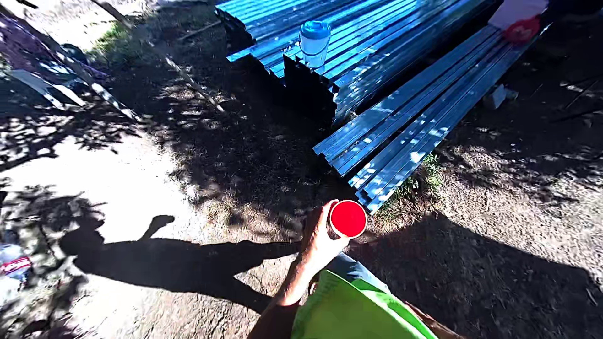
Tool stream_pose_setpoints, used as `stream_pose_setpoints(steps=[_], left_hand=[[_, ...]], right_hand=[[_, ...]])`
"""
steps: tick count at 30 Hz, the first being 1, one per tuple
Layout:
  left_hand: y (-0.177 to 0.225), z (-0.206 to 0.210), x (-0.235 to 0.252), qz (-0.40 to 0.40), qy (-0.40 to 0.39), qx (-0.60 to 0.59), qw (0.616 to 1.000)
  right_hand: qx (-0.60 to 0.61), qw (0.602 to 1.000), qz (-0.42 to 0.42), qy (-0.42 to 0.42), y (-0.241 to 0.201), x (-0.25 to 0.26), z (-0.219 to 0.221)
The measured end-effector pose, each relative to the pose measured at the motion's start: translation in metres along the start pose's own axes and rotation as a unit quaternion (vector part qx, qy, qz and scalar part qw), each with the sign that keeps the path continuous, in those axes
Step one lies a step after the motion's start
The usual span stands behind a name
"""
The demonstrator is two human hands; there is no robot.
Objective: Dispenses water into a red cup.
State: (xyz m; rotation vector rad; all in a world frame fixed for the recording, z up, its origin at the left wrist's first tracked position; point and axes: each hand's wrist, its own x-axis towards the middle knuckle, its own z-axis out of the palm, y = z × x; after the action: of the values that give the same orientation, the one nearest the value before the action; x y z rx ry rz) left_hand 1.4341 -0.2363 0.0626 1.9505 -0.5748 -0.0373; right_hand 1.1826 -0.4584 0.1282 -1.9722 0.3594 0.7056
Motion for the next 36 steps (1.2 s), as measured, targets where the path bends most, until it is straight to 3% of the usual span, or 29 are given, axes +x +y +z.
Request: stream_pose_setpoints(steps=[2, 3, 5, 7, 10, 13, 17, 20, 28, 32, 36], left_hand=[[-0.029, -0.008, 0.043, -0.03, -0.007, -0.002, 1.0], [-0.043, -0.013, 0.07, -0.034, -0.011, -0.003, 0.999], [-0.075, -0.022, 0.125, -0.039, -0.015, -0.02, 0.999], [-0.104, -0.035, 0.181, -0.053, -0.016, -0.035, 0.998], [-0.126, -0.058, 0.271, -0.091, -0.022, -0.031, 0.995], [-0.14, -0.087, 0.348, -0.09, -0.031, -0.022, 0.995], [-0.173, -0.108, 0.438, -0.095, -0.026, -0.078, 0.992], [-0.211, -0.118, 0.5, -0.095, -0.046, -0.048, 0.993], [-0.322, -0.167, 0.675, -0.032, -0.207, -0.036, 0.977], [-0.349, -0.199, 0.75, -0.003, -0.305, -0.057, 0.951], [-0.372, -0.209, 0.816, 0.042, -0.367, -0.044, 0.928]], right_hand=[[-0.04, 0.994, -0.061, -0.08, -0.003, 0.081, -0.033], [-0.003, 0.993, -0.085, -0.082, -0.013, 0.123, -0.054], [0.187, 0.966, -0.172, -0.044, -0.045, 0.202, -0.097], [0.371, 0.899, -0.231, 0.027, -0.079, 0.289, -0.127], [0.332, 0.913, -0.173, 0.164, -0.132, 0.413, -0.163], [0.333, 0.926, -0.118, 0.134, -0.197, 0.499, -0.181], [0.364, 0.922, -0.112, 0.071, -0.27, 0.581, -0.196], [0.396, 0.909, -0.115, 0.062, -0.313, 0.634, -0.204], [0.469, 0.852, -0.133, 0.191, -0.391, 0.772, -0.221], [0.486, 0.835, -0.062, 0.25, -0.442, 0.807, -0.22], [0.498, 0.819, -0.043, 0.282, -0.473, 0.845, -0.228]])
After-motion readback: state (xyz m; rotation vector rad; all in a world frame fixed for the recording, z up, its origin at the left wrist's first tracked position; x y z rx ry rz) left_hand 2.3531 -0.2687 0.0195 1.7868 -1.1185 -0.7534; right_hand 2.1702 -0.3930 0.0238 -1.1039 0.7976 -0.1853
